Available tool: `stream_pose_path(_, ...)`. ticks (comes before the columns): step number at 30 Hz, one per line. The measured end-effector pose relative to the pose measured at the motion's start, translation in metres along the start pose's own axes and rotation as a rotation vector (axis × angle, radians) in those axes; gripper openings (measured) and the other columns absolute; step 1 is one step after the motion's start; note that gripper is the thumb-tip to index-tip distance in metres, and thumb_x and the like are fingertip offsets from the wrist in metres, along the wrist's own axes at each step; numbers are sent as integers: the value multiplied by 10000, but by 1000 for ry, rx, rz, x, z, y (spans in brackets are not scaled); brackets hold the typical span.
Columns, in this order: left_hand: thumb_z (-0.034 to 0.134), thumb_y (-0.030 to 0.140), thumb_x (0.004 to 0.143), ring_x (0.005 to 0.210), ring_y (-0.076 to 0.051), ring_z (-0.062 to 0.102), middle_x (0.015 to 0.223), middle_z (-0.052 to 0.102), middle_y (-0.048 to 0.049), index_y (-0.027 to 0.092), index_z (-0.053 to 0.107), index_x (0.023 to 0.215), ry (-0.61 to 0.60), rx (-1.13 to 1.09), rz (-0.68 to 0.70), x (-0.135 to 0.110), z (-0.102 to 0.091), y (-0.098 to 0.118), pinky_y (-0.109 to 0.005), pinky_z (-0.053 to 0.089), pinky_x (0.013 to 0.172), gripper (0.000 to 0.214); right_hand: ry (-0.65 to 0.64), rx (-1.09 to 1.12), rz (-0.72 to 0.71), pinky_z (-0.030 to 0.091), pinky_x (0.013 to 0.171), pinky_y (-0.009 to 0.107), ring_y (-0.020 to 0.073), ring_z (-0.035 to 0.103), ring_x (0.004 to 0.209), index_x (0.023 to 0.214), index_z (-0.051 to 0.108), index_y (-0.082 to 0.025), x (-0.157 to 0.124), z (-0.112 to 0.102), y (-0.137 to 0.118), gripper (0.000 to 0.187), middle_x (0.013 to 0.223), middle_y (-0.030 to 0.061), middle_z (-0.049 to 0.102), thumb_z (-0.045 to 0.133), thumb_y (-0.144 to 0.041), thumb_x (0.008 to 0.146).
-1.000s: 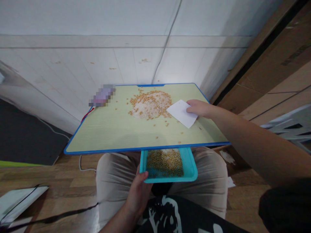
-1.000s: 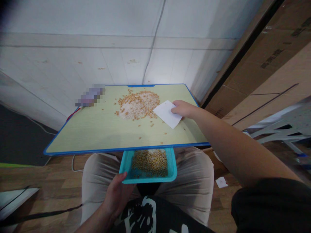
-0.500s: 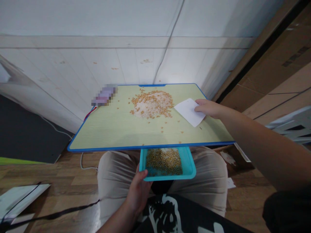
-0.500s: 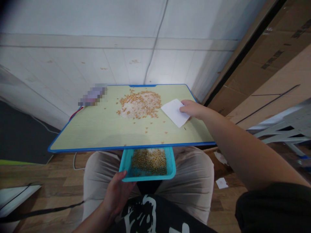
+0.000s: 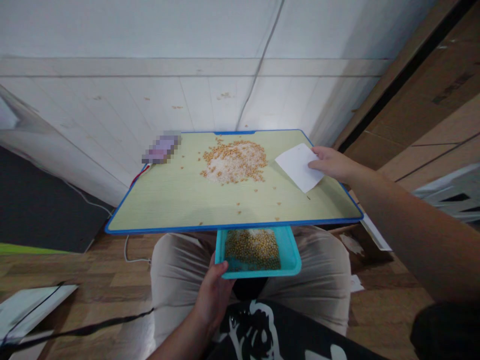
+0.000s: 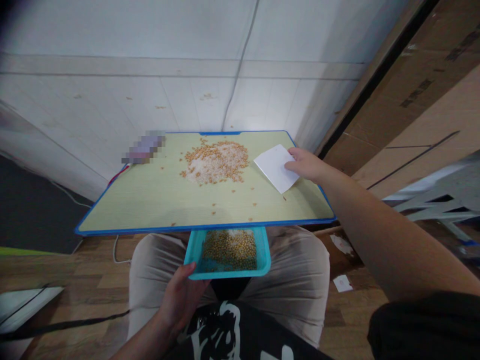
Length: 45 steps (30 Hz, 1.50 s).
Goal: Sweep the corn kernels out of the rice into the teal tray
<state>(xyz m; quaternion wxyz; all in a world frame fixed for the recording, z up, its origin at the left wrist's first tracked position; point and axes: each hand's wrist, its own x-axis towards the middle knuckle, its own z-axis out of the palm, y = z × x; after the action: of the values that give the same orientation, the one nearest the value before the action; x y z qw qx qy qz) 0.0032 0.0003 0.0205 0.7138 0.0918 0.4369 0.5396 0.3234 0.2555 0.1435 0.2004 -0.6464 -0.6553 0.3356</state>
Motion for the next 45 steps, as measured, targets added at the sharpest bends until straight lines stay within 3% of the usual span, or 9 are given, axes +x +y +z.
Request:
stream_pose_path(8,864,394,725,1331,-383,690,1263,830,-90,256,702,1436,-37,-2,10,-1,-5,-1,-537,480,1194,742,68,-215,-219,591,852,404,335,695,1075,1221,704,-220,-23,0,-27,375,1073,93,763,672,-286,853)
stream_pose_path(15,888,419,650,1305,-410,695,1281,821,-107,245,721,1396,96,3,51,-7,-16,2,-563,503,1160,784,99,-397,-413,525,943,425,342,676,1102,1085,749,-261,-51,21,-78,214,1058,105,746,611,-275,923)
stream_pose_path(18,871,418,671,1321,-401,688,1321,810,-102,254,721,1396,109,-1,102,-11,-22,5,-564,488,1184,759,65,-402,-588,507,968,431,337,665,1140,1041,759,-293,-52,39,-97,190,1066,96,747,603,-270,935)
stream_pose_path(23,871,415,684,1339,-404,679,1288,820,-109,234,740,1367,137,-21,148,-16,-33,15,-555,495,1188,719,-15,-315,-1056,482,945,416,282,666,1065,988,739,-253,-34,87,-128,184,1016,75,745,573,-185,948)
stream_pose_path(27,906,419,647,1348,-406,671,1263,828,-107,232,747,1354,161,-36,153,-18,-37,20,-546,498,1188,749,-101,-358,-1232,464,883,363,235,649,991,912,710,-240,-24,133,-161,213,980,67,736,545,-107,939)
stream_pose_path(31,926,449,628,1360,-415,663,1292,819,-117,222,747,1356,138,-52,148,-17,-42,20,-557,489,1196,783,-209,-489,-1209,415,796,329,215,634,933,967,710,-218,-29,170,-187,237,981,66,744,515,-84,958)
stream_pose_path(35,895,465,705,1355,-405,670,1279,822,-110,228,753,1351,75,-54,142,-14,-53,15,-557,496,1190,703,-297,-623,-1159,382,761,315,204,635,903,1036,723,-198,-32,190,-190,248,988,83,762,525,-71,954)
stream_pose_path(39,874,436,741,1347,-383,677,1286,820,-96,241,747,1358,72,-53,147,-12,-56,12,-527,504,1181,659,-346,-683,-1110,394,767,312,198,659,943,1071,751,-185,-32,191,-179,305,1045,105,785,512,-50,939)
stream_pose_path(45,910,442,655,1320,-410,689,1302,814,-114,225,742,1339,113,-55,139,-12,-45,13,-551,496,1181,737,-345,-696,-992,448,811,331,208,706,975,1123,804,-186,-38,174,-161,375,1089,118,814,538,-51,896)
